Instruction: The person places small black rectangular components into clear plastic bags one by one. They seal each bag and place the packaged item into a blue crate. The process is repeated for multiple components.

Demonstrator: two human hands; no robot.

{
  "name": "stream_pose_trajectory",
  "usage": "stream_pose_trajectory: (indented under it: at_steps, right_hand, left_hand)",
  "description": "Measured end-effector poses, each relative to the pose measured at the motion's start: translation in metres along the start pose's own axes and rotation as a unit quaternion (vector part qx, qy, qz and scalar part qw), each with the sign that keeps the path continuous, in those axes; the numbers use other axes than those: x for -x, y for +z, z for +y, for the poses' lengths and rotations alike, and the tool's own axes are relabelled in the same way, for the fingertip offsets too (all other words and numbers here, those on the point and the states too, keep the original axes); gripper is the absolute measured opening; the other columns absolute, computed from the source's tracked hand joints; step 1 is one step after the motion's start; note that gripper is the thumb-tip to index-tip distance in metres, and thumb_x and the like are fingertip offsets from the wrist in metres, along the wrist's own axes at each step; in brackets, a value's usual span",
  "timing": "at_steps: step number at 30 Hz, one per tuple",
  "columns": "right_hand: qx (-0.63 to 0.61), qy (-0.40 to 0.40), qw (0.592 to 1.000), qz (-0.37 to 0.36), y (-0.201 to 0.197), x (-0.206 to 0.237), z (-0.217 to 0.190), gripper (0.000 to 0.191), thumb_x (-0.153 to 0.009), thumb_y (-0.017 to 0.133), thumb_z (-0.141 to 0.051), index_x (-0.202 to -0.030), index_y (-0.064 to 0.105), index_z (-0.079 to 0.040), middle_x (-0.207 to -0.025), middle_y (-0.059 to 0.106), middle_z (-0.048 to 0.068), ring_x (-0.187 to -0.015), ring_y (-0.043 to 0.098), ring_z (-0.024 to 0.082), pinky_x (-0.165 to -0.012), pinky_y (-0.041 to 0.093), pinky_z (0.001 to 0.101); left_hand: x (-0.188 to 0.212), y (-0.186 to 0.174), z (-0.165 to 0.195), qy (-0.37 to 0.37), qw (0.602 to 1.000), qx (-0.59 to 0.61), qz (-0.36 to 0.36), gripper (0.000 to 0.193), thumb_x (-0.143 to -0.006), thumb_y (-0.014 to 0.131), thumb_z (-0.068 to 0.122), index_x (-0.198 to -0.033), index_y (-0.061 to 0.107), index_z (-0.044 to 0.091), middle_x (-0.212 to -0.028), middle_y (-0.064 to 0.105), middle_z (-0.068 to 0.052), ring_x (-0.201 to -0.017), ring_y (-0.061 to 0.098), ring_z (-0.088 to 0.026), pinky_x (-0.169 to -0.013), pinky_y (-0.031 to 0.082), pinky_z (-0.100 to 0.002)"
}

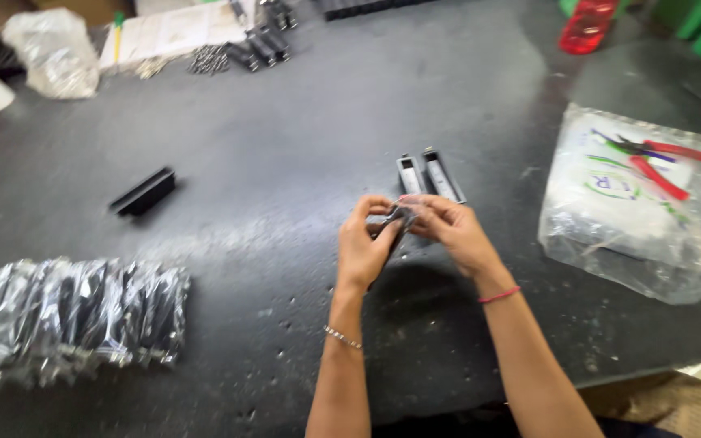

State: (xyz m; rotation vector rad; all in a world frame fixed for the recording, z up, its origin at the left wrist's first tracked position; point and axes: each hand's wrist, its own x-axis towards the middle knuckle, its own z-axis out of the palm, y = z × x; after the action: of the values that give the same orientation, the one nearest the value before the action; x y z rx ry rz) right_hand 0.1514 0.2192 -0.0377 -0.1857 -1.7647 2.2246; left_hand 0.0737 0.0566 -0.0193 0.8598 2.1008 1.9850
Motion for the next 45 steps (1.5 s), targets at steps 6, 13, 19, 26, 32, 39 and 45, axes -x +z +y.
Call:
stream_pose_trajectory:
  at_steps: [6,13,19,26,32,39,45]
  right_hand:
    - [0.060,-0.025,0.997,-0.037,0.001,0.003,-0.004,0.037,-0.102,0.059,-0.020,-0.133,0.065,0.000,-0.122,0.072,0.006,-0.110,0.069,0.015,-0.099,0.058,0.0324]
    - [0.170,-0.076,0.982,0.001,0.007,0.002,-0.003,0.032,-0.103,0.061,-0.016,-0.127,0.070,0.001,-0.111,0.074,0.005,-0.098,0.068,0.009,-0.087,0.057,0.0253]
    - [0.267,-0.071,0.956,0.095,0.014,0.004,-0.002,0.027,-0.104,0.057,-0.012,-0.122,0.074,-0.003,-0.095,0.074,0.007,-0.081,0.063,0.009,-0.074,0.054,0.0255]
    - [0.132,-0.059,0.984,0.104,0.004,-0.006,0.007,0.019,-0.098,0.058,-0.004,-0.117,0.063,-0.004,-0.098,0.073,0.006,-0.087,0.070,0.009,-0.076,0.061,0.0252]
    - [0.086,-0.053,0.991,0.094,-0.008,-0.012,0.019,0.008,-0.099,0.058,-0.001,-0.107,0.060,-0.002,-0.096,0.072,0.005,-0.088,0.070,0.011,-0.077,0.062,0.0277]
    - [0.101,-0.043,0.993,0.041,-0.012,-0.008,0.013,0.016,-0.102,0.052,-0.001,-0.112,0.065,-0.001,-0.108,0.071,0.008,-0.095,0.069,0.011,-0.088,0.060,0.0285]
    - [0.058,-0.009,0.998,0.010,-0.008,-0.003,-0.001,0.028,-0.108,0.047,-0.016,-0.123,0.066,-0.001,-0.113,0.071,0.007,-0.101,0.070,0.012,-0.093,0.060,0.0301]
  left_hand:
    - [0.000,-0.006,-0.004,0.004,1.000,-0.009,-0.010,0.030,-0.087,0.076,0.007,-0.114,0.062,0.009,-0.099,0.076,-0.007,-0.083,0.078,-0.018,-0.067,0.059,-0.029]
    - [0.002,-0.005,-0.001,0.055,0.994,-0.099,-0.002,0.032,-0.086,0.076,0.006,-0.114,0.062,0.014,-0.103,0.076,-0.005,-0.084,0.077,-0.022,-0.072,0.058,-0.034]
    - [0.007,0.001,0.005,0.112,0.981,-0.159,0.002,0.037,-0.085,0.074,0.002,-0.117,0.063,0.018,-0.108,0.072,-0.003,-0.090,0.073,-0.025,-0.073,0.057,-0.036]
    - [0.010,0.003,0.012,0.065,0.985,-0.158,-0.040,0.033,-0.089,0.072,0.003,-0.116,0.069,0.021,-0.106,0.070,-0.002,-0.082,0.072,-0.028,-0.072,0.056,-0.039]
    - [0.011,0.005,0.014,0.141,0.978,-0.152,-0.028,0.033,-0.090,0.067,-0.002,-0.117,0.066,0.016,-0.117,0.068,-0.003,-0.097,0.072,-0.032,-0.079,0.057,-0.041]
    - [0.010,0.006,0.014,0.145,0.979,-0.142,-0.016,0.026,-0.093,0.065,0.001,-0.116,0.065,0.013,-0.118,0.068,-0.004,-0.096,0.072,-0.031,-0.079,0.057,-0.040]
    - [0.009,0.002,0.019,0.124,0.984,-0.130,-0.009,0.018,-0.096,0.063,0.005,-0.113,0.066,0.013,-0.115,0.069,-0.004,-0.093,0.073,-0.030,-0.077,0.057,-0.039]
